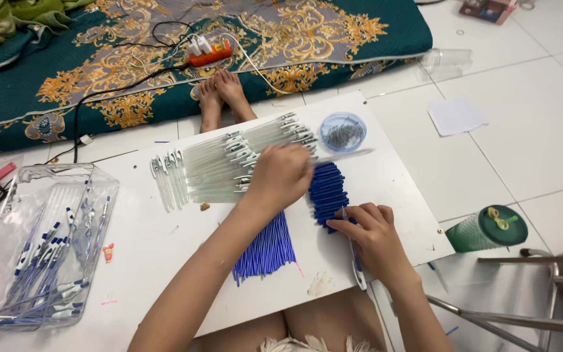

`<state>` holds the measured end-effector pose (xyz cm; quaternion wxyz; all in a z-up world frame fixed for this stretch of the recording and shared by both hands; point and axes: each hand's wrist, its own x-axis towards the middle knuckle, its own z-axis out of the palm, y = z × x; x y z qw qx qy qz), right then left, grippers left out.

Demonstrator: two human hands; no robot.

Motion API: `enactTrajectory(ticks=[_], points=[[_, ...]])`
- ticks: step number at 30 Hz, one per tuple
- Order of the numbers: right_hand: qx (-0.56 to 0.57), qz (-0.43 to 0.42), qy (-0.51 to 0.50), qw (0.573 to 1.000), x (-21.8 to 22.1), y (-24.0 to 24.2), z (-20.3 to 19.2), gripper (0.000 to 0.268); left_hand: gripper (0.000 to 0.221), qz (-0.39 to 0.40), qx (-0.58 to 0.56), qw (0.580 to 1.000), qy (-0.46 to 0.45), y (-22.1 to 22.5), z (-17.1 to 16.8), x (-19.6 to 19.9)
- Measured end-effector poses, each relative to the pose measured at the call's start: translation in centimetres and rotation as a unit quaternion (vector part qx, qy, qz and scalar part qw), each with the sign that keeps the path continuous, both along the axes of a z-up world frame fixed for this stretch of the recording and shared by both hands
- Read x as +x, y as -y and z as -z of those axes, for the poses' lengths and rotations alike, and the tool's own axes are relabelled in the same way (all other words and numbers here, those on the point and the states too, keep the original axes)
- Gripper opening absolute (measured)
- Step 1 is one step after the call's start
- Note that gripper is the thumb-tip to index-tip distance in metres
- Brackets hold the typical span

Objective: The person picks up pen barrels, inserts ink cartridges, and attaches caps by hand, then places the assembled pens into a clear tray.

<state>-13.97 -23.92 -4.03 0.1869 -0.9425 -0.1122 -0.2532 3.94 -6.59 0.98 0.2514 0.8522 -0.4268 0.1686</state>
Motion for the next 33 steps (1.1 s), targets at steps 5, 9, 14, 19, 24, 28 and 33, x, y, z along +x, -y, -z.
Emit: enactTrajectory(ticks=[5, 9, 14, 19, 24, 28, 33], points=[[0.008, -0.017, 0.009, 1.000, -0.5, 0.6, 0.0, 0.043, 0.009, -0.016, 0.061, 0.998, 0.019, 9.9, 1.7, 5.2], [0.000, -0.024, 0.039, 0.999, -0.4, 0.7, 0.8, 0.056, 0.021, -0.039, 0.129, 0.990, -0.033, 14.2, 3.7, 9.2], [0.028, -0.031, 0.018, 0.999, -0.3, 1.3, 1.2, 0.049, 0.014, -0.087, 0.096, 0.990, -0.055, 11.2, 2.2, 7.9], [0.041, -0.047, 0.006, 0.998, -0.4, 1.3, 1.4, 0.042, 0.049, -0.123, -0.023, 0.979, -0.160, -0.4, -3.1, -1.7], [0.025, -0.012, 0.038, 0.999, -0.3, 1.4, 2.5, 0.039, 0.023, -0.207, -0.111, 0.968, -0.084, -13.4, -0.9, -9.9], [0.015, -0.012, 0.053, 0.998, -0.1, 1.5, 3.7, 0.032, 0.020, -0.416, -0.059, 0.907, -0.022, -19.2, 3.5, -14.8], [0.019, 0.000, 0.073, 0.997, 0.0, 1.9, 5.2, 0.025, 0.020, -0.527, 0.021, 0.850, -0.008, -20.7, 7.1, -17.8]])
